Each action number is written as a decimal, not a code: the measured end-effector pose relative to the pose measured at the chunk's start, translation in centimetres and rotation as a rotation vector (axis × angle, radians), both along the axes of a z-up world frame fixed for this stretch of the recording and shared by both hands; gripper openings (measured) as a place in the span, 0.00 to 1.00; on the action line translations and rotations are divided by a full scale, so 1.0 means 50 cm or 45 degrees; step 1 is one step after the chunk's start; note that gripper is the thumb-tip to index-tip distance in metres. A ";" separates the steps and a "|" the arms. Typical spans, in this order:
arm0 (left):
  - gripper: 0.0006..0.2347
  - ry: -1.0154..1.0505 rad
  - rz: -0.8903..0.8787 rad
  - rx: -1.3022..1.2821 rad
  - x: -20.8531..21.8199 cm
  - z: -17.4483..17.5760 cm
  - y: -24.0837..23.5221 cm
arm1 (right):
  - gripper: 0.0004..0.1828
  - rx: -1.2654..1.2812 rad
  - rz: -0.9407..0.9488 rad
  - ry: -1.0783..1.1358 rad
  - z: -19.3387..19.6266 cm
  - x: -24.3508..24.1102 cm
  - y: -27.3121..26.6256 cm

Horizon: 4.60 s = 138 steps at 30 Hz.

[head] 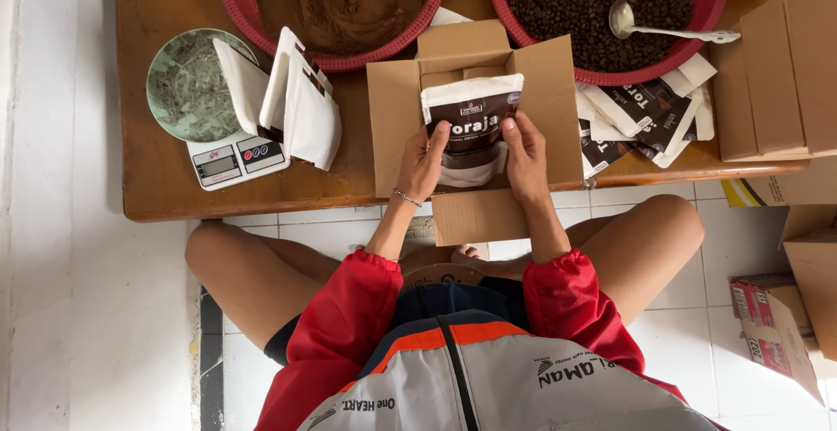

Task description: The person packs coffee bean bags into a cardboard box by hand, then closes the box and moves it to a stack of other boxes.

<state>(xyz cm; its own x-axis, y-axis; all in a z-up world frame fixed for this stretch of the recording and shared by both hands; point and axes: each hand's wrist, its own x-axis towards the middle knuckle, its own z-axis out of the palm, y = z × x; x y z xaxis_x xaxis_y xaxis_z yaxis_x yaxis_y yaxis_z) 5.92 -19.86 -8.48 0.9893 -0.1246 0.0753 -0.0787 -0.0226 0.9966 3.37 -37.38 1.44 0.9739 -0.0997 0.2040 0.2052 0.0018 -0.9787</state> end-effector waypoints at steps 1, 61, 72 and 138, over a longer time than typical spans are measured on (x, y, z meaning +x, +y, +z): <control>0.20 -0.004 0.020 0.001 0.002 -0.013 0.003 | 0.16 0.033 -0.019 -0.042 -0.021 0.005 -0.006; 0.22 -0.118 -0.075 0.046 -0.012 0.056 0.003 | 0.06 -0.025 -0.770 -0.087 0.030 -0.048 -0.208; 0.23 -0.031 -0.127 0.052 -0.029 0.130 0.008 | 0.11 0.000 -0.704 -0.266 0.077 -0.073 -0.153; 0.22 -0.213 -0.056 0.141 -0.020 0.053 -0.009 | 0.16 0.018 -0.238 -0.097 -0.031 0.068 -0.009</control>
